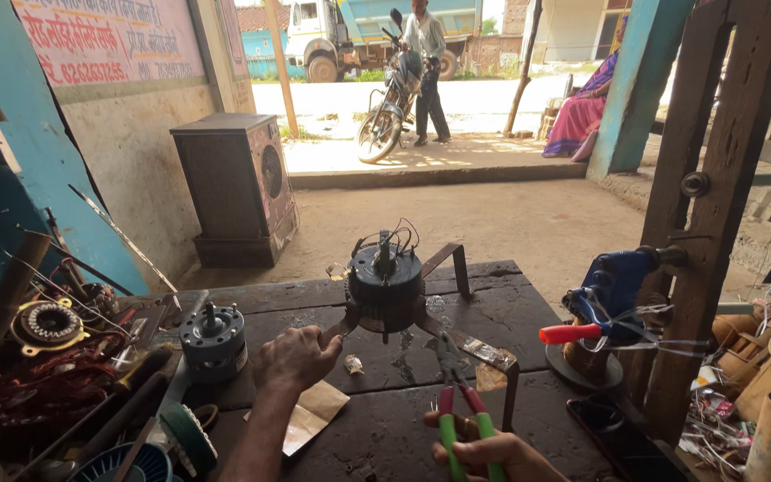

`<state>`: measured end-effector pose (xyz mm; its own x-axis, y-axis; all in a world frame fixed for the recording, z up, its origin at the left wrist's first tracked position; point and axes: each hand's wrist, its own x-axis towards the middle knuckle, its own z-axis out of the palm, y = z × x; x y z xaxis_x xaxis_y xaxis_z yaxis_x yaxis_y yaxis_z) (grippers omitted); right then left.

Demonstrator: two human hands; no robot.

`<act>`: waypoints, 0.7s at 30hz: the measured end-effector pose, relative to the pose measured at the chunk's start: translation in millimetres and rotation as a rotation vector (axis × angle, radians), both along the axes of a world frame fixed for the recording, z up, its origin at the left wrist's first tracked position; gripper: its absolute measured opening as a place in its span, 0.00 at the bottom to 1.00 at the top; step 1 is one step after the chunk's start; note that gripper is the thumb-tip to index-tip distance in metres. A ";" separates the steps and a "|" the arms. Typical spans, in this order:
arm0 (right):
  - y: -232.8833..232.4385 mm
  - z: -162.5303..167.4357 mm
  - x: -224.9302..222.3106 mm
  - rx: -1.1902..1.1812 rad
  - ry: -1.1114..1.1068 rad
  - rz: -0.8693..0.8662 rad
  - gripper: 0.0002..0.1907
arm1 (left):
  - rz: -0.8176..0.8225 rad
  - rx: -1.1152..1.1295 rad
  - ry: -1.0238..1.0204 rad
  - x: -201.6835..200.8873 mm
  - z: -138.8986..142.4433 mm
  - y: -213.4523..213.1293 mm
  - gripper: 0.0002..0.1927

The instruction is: The person works on a small electric motor mounted on a metal stand. They use pliers to adjust and manipulate wires and components on the motor, occasionally rotating the motor to access different sides. The person continues to adjust the motor throughout the clip.

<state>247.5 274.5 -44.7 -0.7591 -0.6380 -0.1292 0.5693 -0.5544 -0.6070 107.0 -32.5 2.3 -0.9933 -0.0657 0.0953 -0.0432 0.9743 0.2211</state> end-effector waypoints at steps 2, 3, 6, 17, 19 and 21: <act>-10.6 -15.2 -1.1 -0.117 0.098 0.049 0.33 | -0.001 -0.023 0.070 -1.4 -3.4 -0.3 0.28; -15.3 -19.3 -1.8 -0.093 0.080 0.023 0.34 | -0.002 -0.018 0.062 -2.0 -5.1 -0.4 0.28; -32.9 -19.8 -10.5 -0.031 0.023 -0.074 0.34 | -0.001 -0.008 0.036 -3.1 -7.3 -0.9 0.28; -71.5 2.3 -33.3 -0.111 0.035 -0.200 0.33 | 0.012 -0.020 0.014 -5.3 -6.0 -0.1 0.27; -74.5 -7.9 -39.2 -0.109 0.021 -0.233 0.31 | 0.012 -0.004 0.020 -7.3 -7.2 -0.7 0.27; -75.1 -21.8 -46.2 -0.098 0.059 -0.242 0.29 | 0.012 0.009 0.040 -9.1 -7.3 -0.8 0.26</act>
